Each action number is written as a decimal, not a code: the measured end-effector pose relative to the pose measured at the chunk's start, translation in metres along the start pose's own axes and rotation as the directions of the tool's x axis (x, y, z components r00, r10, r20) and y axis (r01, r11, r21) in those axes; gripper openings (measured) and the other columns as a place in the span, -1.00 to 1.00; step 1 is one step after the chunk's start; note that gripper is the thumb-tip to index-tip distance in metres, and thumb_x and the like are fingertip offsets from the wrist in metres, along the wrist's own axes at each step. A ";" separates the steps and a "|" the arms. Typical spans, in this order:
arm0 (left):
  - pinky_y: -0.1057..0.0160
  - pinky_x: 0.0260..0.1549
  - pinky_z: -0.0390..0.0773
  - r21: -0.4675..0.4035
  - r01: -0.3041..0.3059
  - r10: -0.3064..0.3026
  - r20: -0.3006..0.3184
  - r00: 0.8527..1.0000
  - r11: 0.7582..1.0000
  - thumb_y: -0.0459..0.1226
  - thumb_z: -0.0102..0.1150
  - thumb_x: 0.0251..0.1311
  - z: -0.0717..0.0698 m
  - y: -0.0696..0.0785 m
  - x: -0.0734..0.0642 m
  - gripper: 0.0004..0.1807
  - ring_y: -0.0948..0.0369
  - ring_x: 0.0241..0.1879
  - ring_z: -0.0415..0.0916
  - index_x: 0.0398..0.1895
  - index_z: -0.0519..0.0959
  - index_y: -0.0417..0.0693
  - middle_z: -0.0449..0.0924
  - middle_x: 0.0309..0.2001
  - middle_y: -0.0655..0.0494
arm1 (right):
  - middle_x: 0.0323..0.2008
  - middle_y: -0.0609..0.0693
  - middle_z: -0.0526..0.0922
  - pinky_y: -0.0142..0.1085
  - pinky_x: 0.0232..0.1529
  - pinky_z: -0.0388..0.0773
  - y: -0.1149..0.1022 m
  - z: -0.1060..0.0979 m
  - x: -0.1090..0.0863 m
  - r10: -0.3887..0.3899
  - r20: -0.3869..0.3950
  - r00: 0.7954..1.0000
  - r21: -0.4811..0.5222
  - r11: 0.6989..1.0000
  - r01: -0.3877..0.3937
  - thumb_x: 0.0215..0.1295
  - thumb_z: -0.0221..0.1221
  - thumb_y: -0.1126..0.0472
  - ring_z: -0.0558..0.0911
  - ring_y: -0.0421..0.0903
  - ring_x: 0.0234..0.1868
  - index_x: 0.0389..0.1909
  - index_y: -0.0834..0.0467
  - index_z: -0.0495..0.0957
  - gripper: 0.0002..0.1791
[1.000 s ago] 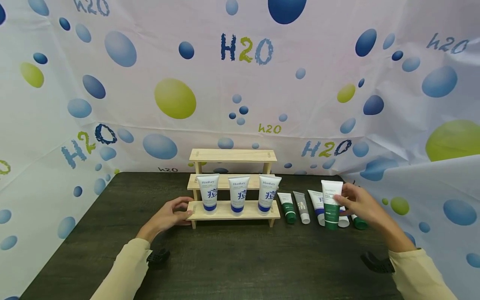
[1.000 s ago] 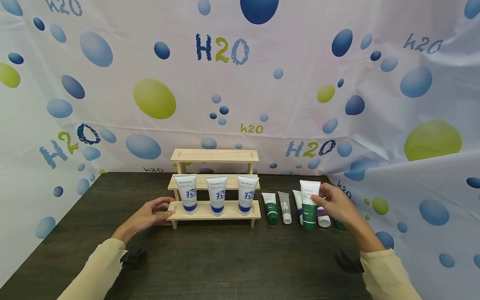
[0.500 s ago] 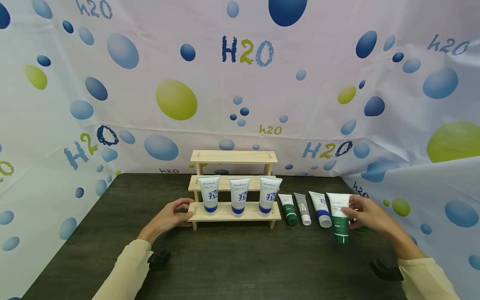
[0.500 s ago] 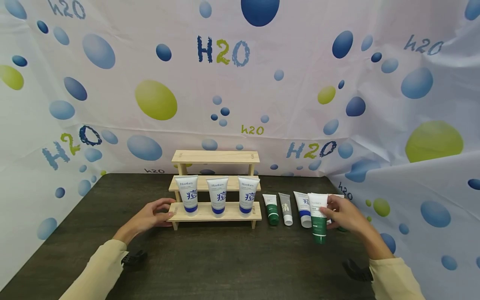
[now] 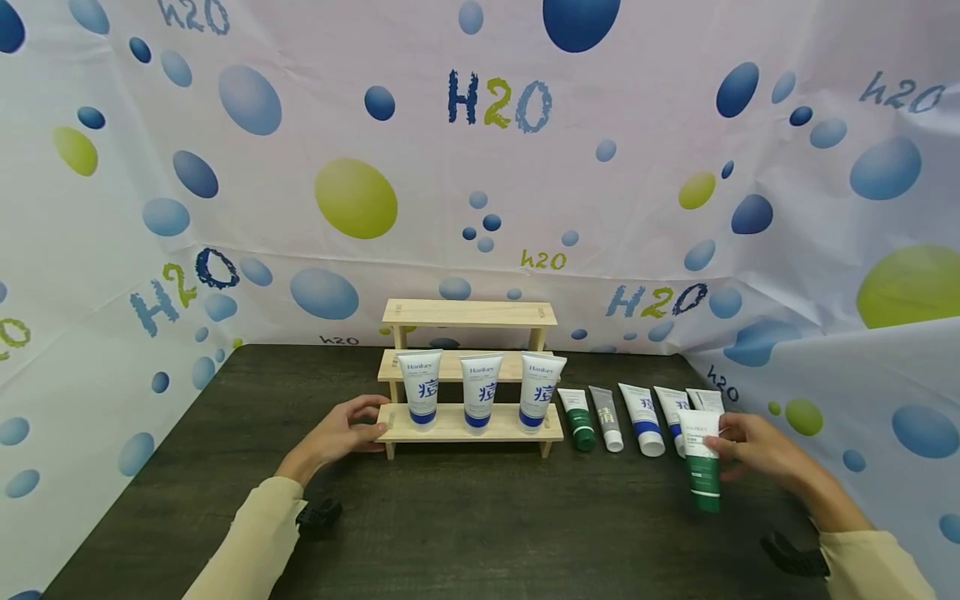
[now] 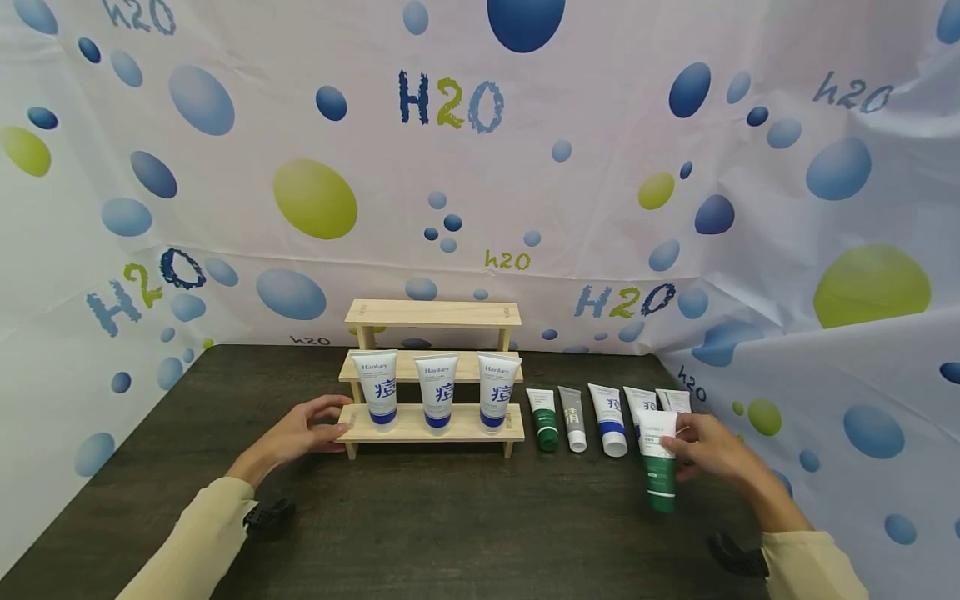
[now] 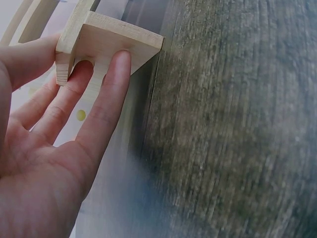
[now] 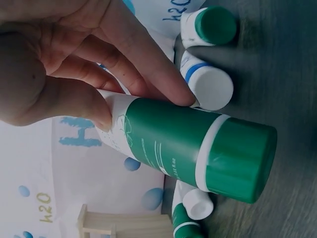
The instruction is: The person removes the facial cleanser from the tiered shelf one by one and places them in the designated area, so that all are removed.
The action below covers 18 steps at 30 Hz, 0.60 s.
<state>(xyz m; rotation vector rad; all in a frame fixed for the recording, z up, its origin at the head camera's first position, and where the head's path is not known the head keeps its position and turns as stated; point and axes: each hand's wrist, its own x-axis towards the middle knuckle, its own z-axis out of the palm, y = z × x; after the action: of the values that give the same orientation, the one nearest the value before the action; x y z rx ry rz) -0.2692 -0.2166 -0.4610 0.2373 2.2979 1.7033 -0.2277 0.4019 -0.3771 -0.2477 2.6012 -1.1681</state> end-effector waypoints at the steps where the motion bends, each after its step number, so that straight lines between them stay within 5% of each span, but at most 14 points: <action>1: -0.01 0.02 0.79 -0.001 -0.001 0.001 0.000 1.000 1.000 -0.31 0.26 0.41 0.000 0.000 0.000 -0.33 0.09 -0.01 0.67 0.50 0.25 -0.28 0.47 0.18 -0.30 | -0.35 0.08 0.59 -0.07 -0.26 0.84 0.002 -0.001 -0.001 0.001 0.005 1.000 0.002 1.000 -0.001 0.59 0.05 0.30 0.65 -0.11 -0.31 -0.24 0.39 0.30 -0.77; 18: -0.01 0.01 0.79 -0.009 -0.007 0.007 0.004 1.000 1.000 -0.32 0.25 0.41 0.000 0.001 0.000 -0.35 0.10 -0.03 0.67 0.48 0.27 -0.29 0.47 0.18 -0.31 | -0.41 -0.04 0.49 -0.08 -0.26 0.84 0.037 -0.002 -0.005 0.016 0.161 0.987 0.102 0.994 -0.032 0.59 0.04 0.28 0.62 -0.17 -0.33 -0.33 0.30 0.33 -0.76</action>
<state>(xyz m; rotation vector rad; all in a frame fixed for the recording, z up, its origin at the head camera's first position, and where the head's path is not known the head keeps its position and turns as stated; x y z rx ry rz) -0.2694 -0.2166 -0.4604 0.2470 2.2892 1.7146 -0.2248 0.4290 -0.4025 -0.2754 2.3913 -1.2183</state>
